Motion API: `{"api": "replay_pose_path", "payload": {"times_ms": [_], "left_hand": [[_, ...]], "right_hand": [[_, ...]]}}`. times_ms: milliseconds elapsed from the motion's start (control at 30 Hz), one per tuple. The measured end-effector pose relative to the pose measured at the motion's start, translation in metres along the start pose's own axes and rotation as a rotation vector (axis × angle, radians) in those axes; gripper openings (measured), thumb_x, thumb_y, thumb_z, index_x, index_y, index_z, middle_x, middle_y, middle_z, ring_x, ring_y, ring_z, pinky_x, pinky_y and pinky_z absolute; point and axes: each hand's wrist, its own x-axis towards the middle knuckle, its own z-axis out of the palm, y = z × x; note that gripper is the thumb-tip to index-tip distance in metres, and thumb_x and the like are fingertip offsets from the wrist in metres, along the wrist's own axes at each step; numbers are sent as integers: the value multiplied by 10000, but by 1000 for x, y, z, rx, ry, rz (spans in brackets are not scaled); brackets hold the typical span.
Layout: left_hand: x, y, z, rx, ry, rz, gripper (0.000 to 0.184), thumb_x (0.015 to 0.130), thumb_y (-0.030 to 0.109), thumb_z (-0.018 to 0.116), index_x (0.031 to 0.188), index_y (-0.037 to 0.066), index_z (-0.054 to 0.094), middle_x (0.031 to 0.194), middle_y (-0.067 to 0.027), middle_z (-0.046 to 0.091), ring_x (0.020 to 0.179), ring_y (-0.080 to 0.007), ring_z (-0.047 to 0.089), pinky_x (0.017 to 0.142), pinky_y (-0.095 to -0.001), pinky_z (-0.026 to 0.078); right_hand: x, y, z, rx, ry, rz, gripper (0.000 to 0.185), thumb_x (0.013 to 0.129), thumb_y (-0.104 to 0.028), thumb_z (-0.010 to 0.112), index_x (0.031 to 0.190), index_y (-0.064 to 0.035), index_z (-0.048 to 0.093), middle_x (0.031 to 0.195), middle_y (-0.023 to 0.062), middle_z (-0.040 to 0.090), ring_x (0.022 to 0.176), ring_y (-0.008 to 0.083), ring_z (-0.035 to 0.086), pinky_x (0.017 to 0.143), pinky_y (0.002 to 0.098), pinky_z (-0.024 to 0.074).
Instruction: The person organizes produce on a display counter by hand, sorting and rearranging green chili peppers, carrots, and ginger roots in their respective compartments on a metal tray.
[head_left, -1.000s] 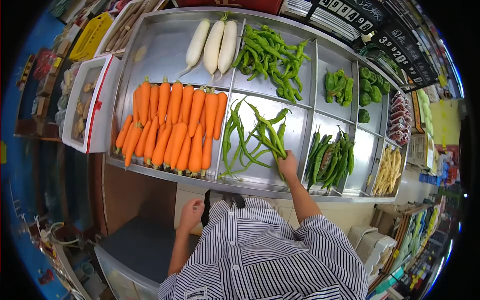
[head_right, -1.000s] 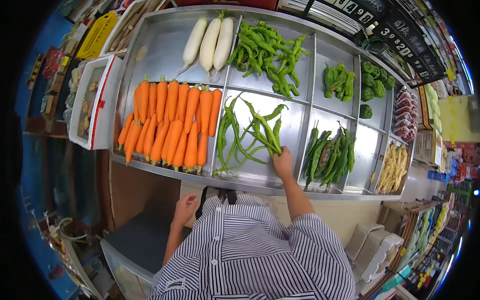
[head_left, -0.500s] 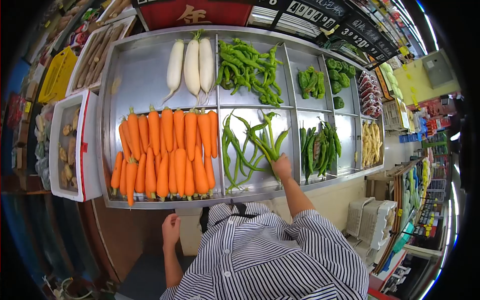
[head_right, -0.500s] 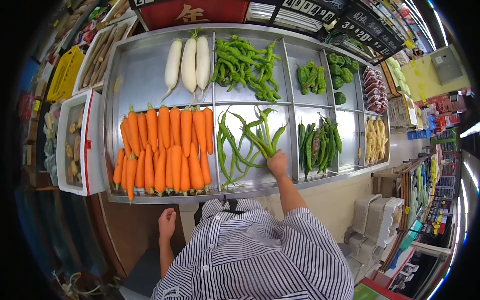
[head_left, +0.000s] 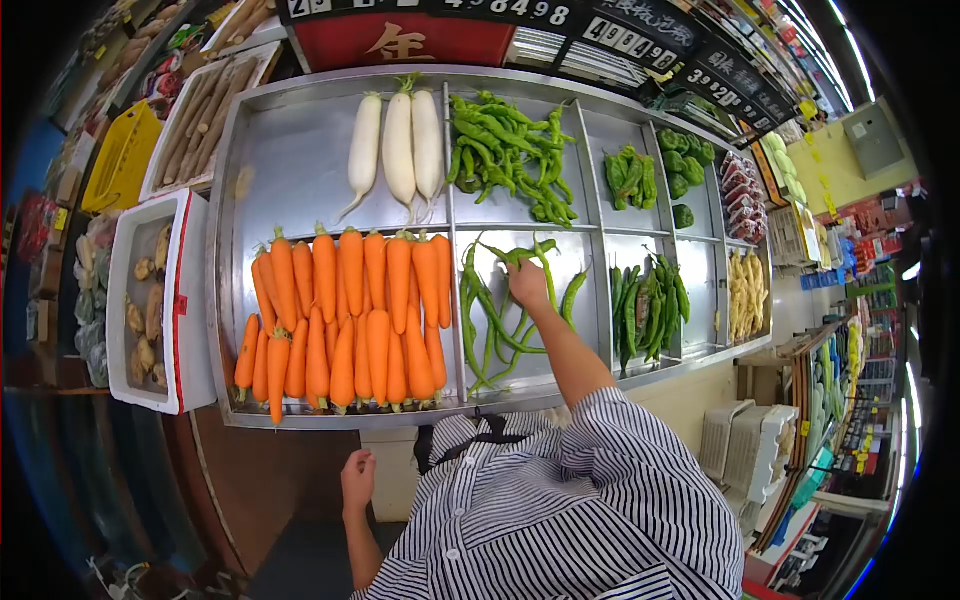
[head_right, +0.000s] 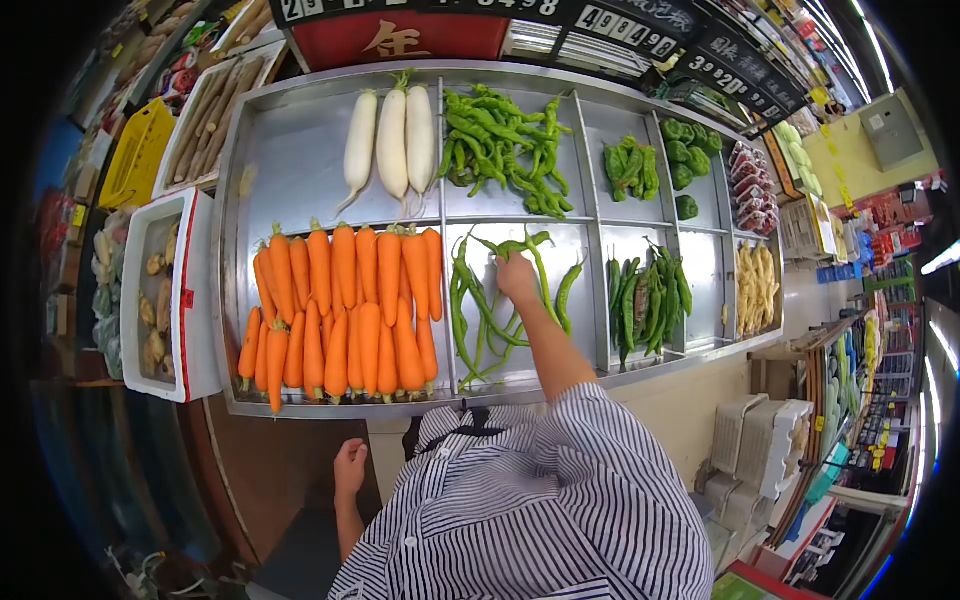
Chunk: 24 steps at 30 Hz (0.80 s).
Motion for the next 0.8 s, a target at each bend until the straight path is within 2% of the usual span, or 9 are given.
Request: {"api": "replay_pose_path", "payload": {"times_ms": [100, 133, 233, 333, 400, 500, 667, 800], "left_hand": [[-11, -22, 0, 5, -4, -47, 265, 880, 173, 613, 1068, -14, 619, 935, -117, 670, 853, -185, 637, 769, -310, 494], [-14, -28, 0, 18, -11, -70, 271, 881, 181, 612, 1069, -14, 619, 938, -122, 671, 860, -193, 639, 774, -311, 493], [-14, -38, 5, 56, -41, -98, 290, 885, 204, 610, 1073, -16, 617, 948, -140, 674, 885, -218, 646, 790, -318, 491], [-13, -41, 5, 87, -71, -64, 309, 884, 224, 611, 1077, -18, 616, 959, -160, 676, 908, -247, 653, 804, -328, 491], [-5, -31, 1, 105, -73, -18, 318, 882, 230, 613, 1080, -19, 615, 965, -171, 677, 919, -262, 657, 808, -334, 492], [8, -33, -4, 124, -73, 6, 309, 898, 215, 615, 1089, -29, 610, 974, -163, 680, 915, -224, 658, 810, -327, 504], [5, -25, -14, 128, -65, 33, 308, 894, 211, 619, 1092, -25, 608, 980, -164, 679, 908, -231, 666, 803, -332, 514], [-4, -40, -9, 161, -80, 18, 312, 886, 220, 626, 1089, -15, 609, 982, -158, 678, 892, -248, 670, 793, -341, 519]], "right_hand": [[-15, -6, -21, 287, 19, -98, 289, 896, -248, 589, 982, 25, 633, 856, 205, 677, 778, 373, 651, 703, 411, 508], [-26, -5, -28, 367, 26, -70, 244, 891, -199, 601, 1009, 12, 633, 781, 175, 674, 696, 357, 644, 651, 383, 498], [-64, -2, -56, 303, 24, -238, 265, 879, -187, 620, 1052, 14, 633, 831, 184, 675, 766, 357, 650, 692, 395, 501], [-98, 28, -36, 283, 174, -319, 289, 868, -185, 638, 1086, 4, 634, 904, 199, 671, 848, 361, 644, 742, 398, 503], [-117, 55, -15, 229, 40, -205, 297, 864, -187, 644, 1093, 1, 632, 948, 212, 665, 893, 363, 636, 773, 399, 502], [-139, 82, -1, 125, -155, -112, 315, 853, -193, 657, 1104, -5, 626, 960, 219, 667, 899, 357, 646, 787, 401, 507], [-154, 96, 4, 176, -148, -41, 306, 833, -167, 632, 1089, 0, 625, 948, 213, 675, 875, 379, 648, 796, 430, 503], [-161, 82, -9, 181, -155, 51, 317, 816, -127, 626, 1105, 3, 612, 930, 211, 680, 858, 360, 660, 787, 423, 505]]}}
